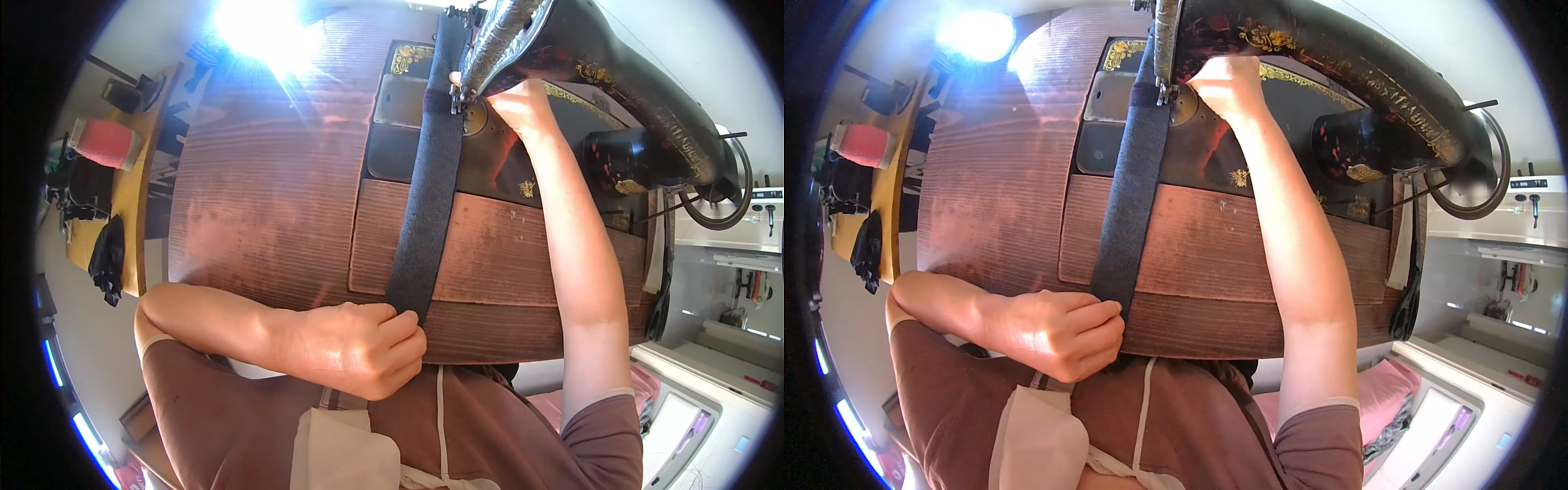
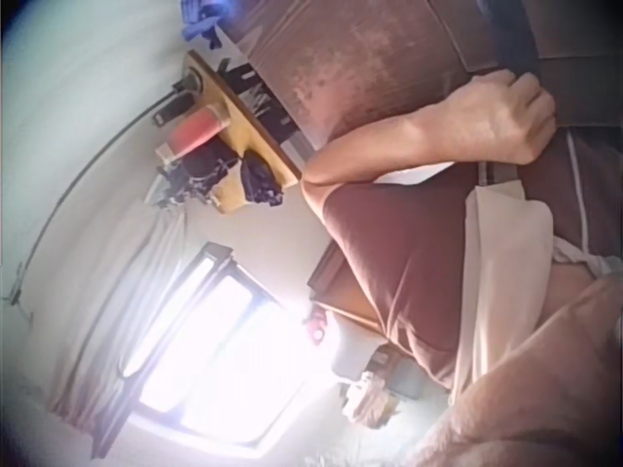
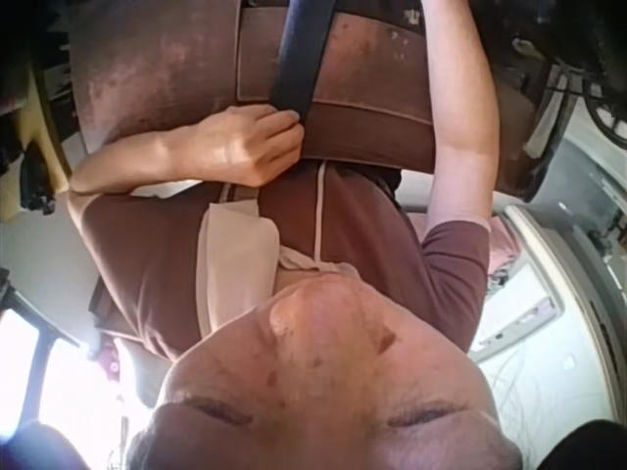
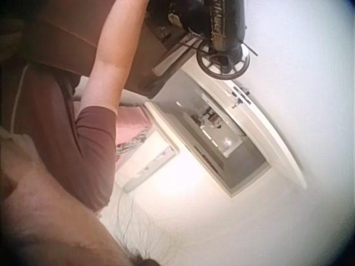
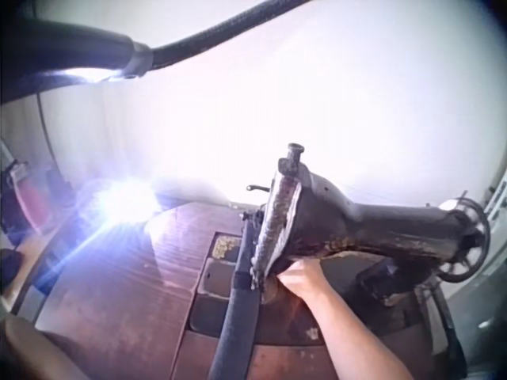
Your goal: The person sews a long strip of dark fabric using a sewing machine, guiding it under the needle and adjusting the fabric as needed. After sewing, the person cuts the fabric strip with scissors and folds the ends.
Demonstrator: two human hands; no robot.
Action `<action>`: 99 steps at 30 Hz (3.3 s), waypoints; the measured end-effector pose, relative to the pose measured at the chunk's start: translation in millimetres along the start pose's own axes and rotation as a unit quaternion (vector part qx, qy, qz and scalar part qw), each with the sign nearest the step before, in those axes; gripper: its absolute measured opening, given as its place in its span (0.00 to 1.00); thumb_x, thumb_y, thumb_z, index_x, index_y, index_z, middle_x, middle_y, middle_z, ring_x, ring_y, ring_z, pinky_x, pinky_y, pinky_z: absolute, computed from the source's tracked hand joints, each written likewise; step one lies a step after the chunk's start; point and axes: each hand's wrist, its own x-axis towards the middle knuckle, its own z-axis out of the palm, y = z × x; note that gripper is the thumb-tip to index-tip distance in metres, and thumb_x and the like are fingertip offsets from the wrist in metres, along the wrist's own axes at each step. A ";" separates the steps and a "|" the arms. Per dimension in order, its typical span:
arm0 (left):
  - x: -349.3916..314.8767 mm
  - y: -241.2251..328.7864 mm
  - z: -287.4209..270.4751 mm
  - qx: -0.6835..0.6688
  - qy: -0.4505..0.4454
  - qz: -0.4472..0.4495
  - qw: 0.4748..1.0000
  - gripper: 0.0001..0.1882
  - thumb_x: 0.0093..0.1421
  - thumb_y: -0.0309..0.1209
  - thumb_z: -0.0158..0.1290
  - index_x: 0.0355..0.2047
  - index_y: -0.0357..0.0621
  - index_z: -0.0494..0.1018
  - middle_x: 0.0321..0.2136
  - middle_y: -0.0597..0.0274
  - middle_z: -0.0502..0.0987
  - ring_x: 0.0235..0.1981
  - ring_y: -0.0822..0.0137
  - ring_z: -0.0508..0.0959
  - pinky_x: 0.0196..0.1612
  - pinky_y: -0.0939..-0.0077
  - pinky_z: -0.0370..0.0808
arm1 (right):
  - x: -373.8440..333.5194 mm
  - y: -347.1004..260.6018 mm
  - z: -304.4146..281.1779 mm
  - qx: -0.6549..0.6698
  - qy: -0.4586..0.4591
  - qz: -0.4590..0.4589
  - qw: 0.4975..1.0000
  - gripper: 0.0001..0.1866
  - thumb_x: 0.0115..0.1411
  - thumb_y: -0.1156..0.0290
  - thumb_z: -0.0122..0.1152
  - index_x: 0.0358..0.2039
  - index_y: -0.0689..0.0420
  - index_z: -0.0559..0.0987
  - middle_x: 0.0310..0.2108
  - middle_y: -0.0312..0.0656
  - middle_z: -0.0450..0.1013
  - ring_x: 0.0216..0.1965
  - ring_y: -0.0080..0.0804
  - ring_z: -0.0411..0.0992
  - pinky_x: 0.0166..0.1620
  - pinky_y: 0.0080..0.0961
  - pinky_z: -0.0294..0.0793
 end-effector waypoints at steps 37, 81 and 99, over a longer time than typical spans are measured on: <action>2.9 -7.6 3.1 0.017 0.066 -0.013 0.998 0.09 0.31 0.32 0.53 0.12 0.41 0.66 0.16 0.65 0.60 0.20 0.71 0.64 0.17 0.83 0.59 | -19.8 43.0 34.9 0.085 0.017 -0.014 0.996 0.04 0.33 0.70 0.63 0.11 0.43 0.79 0.14 0.32 0.72 0.16 0.31 0.73 0.18 0.29 0.67; 1.5 -19.7 -4.4 0.014 0.010 -0.060 0.998 0.12 0.35 0.28 0.54 0.23 0.34 0.74 0.29 0.53 0.75 0.34 0.59 0.79 0.33 0.75 0.80 | 21.2 -27.2 -21.3 0.391 -0.056 0.251 0.884 0.14 0.56 0.72 0.65 0.43 0.61 0.77 0.41 0.38 0.75 0.44 0.30 0.73 0.50 0.34 0.74; 6.2 -30.5 11.3 0.052 0.120 -0.064 0.989 0.13 0.32 0.29 0.52 0.20 0.33 0.71 0.24 0.57 0.68 0.30 0.63 0.75 0.25 0.78 0.74 | 17.6 -17.4 -12.6 0.619 -0.051 0.237 0.747 0.16 0.61 0.73 0.56 0.50 0.60 0.72 0.47 0.42 0.71 0.49 0.36 0.70 0.53 0.42 0.73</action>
